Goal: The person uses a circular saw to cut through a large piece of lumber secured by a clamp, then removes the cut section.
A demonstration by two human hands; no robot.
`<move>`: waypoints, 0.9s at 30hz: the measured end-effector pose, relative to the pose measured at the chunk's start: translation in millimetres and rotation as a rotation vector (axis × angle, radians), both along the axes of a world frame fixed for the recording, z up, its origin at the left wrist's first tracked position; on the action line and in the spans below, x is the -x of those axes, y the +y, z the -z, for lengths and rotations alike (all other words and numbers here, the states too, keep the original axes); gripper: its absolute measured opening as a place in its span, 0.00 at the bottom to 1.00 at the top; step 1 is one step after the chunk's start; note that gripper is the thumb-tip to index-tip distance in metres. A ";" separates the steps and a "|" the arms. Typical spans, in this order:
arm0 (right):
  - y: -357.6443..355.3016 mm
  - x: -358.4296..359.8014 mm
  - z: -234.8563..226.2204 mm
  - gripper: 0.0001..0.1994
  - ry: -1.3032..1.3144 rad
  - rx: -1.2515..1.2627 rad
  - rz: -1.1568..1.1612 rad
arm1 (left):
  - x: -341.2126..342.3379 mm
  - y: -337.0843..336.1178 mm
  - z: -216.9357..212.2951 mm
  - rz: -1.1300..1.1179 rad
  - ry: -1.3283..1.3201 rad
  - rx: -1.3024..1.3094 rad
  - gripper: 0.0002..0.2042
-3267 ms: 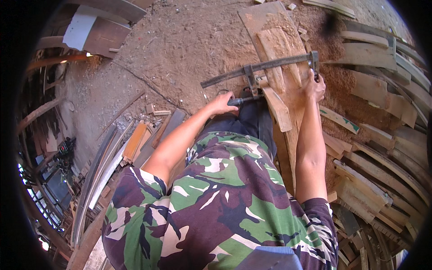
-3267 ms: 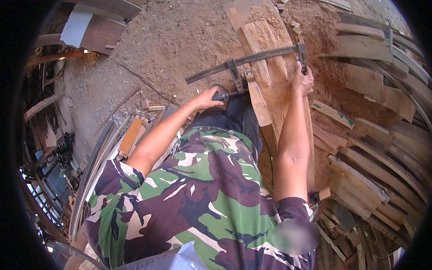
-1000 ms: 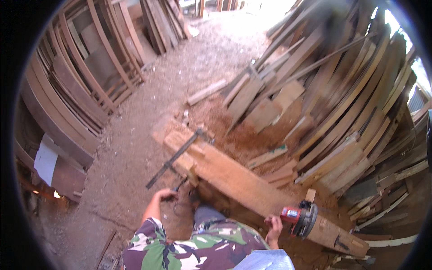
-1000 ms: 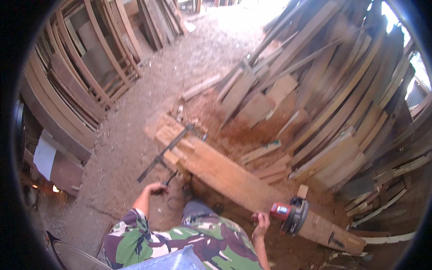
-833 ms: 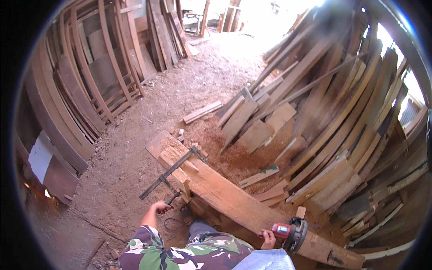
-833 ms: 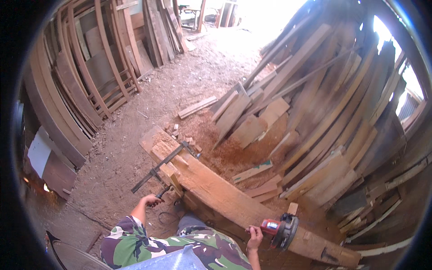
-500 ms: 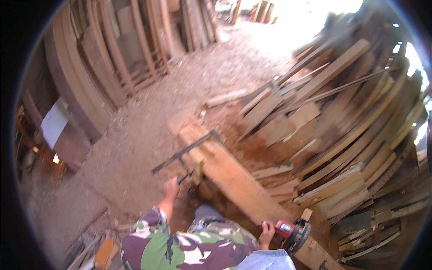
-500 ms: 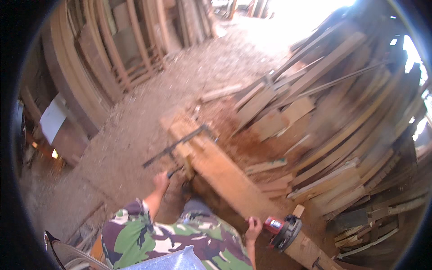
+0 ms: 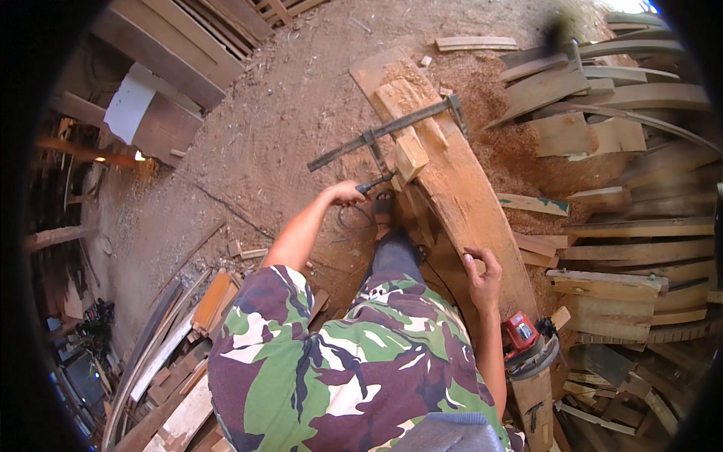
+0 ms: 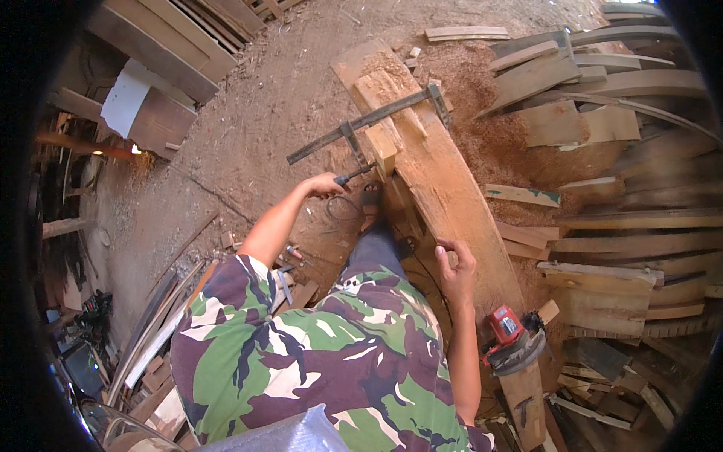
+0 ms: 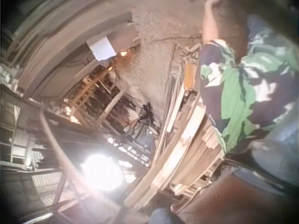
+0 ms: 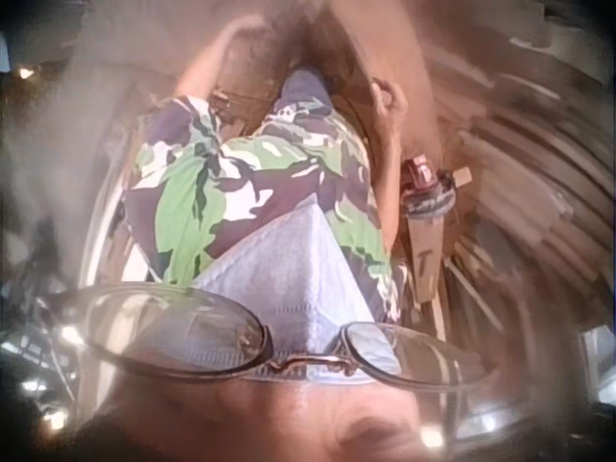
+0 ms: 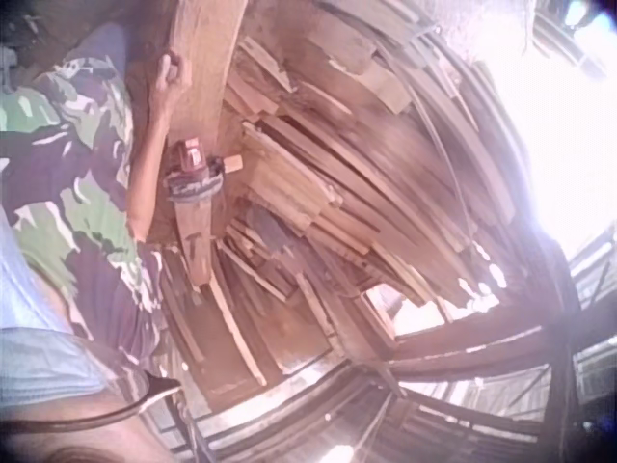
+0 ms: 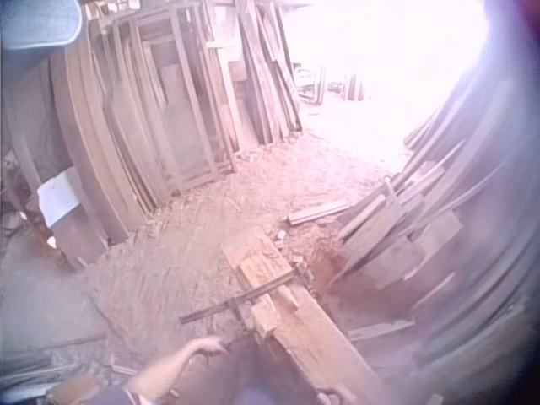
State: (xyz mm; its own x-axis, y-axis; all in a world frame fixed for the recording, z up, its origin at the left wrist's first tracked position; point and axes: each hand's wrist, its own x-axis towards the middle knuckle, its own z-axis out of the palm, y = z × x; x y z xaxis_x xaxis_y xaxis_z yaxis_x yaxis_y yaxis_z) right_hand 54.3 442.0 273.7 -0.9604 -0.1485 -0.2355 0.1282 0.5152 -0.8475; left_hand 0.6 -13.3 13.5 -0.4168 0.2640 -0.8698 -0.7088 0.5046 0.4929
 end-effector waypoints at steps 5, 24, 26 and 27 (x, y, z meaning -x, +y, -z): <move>-19.5 6.7 10.7 0.10 -0.121 0.110 0.006 | -28.6 32.0 -12.9 0.049 0.631 0.733 0.15; -121.7 190.6 131.4 0.12 -0.147 0.155 -0.023 | 33.8 -26.5 -5.4 -0.208 -1.044 -0.918 0.32; -104.9 149.5 127.5 0.11 -0.207 0.059 -0.011 | 34.2 -26.8 -4.5 -0.218 -1.121 -0.929 0.30; -93.1 132.8 117.3 0.11 -0.205 0.024 -0.049 | 30.3 -28.4 -2.9 -0.197 -1.052 -0.874 0.29</move>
